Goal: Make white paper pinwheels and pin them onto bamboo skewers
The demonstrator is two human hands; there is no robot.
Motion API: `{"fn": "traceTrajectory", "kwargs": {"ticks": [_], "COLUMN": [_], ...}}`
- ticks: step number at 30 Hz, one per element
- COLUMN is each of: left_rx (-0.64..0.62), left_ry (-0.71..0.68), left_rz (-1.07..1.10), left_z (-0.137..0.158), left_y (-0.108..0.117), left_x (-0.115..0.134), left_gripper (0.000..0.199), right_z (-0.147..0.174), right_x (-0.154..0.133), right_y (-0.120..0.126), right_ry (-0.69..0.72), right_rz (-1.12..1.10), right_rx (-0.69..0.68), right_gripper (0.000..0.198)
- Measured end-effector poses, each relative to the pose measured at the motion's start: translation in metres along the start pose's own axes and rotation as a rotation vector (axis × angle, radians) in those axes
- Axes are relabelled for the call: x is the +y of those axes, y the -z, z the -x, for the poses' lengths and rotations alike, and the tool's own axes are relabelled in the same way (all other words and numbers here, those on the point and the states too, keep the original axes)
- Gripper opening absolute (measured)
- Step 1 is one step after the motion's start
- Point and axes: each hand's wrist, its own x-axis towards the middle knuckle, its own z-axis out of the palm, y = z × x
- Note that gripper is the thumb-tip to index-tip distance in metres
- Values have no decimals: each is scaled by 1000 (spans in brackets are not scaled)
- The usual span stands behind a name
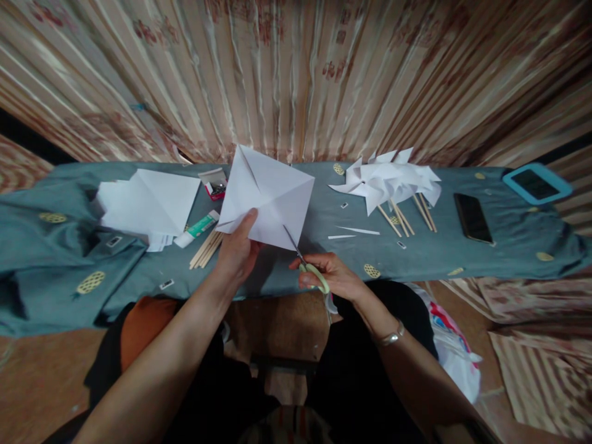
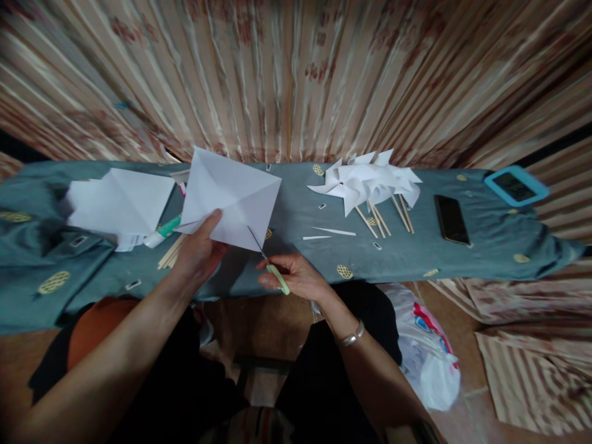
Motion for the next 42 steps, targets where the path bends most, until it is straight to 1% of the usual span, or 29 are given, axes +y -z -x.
{"fn": "traceTrajectory", "kwargs": {"ticks": [4,9,11,19,24,30,34,42], "left_rx": [4,16,12,-13,-14,-11,0,-12], "left_ry": [19,52,46,-22,-14,2,45,48], "left_rz": [-30,-8,4,-17,-32,-38,-59,-56], "left_z": [2,3,3,-1,-1,5,8,8], "left_y": [0,-1,-2,2,2,0,-2,0], "left_x": [-4,-4,-3,-7,-5,-5,-7,-8], "left_gripper": [22,29,30,22,20,31,29,27], "right_z": [-1,-1,-1,-2,-2,-2,-3,-4], "right_x": [2,3,3,1,1,3,5,6], "right_y": [1,0,0,-1,-3,-1,1,0], "right_ry": [10,2,-14,-66,-77,-48,-26,-49], "right_rz": [16,16,16,-7,-33,19,36,27], "right_rx": [1,0,9,29,51,34,30,36], "right_gripper": [42,42,42,47,47,49,50,55]}}
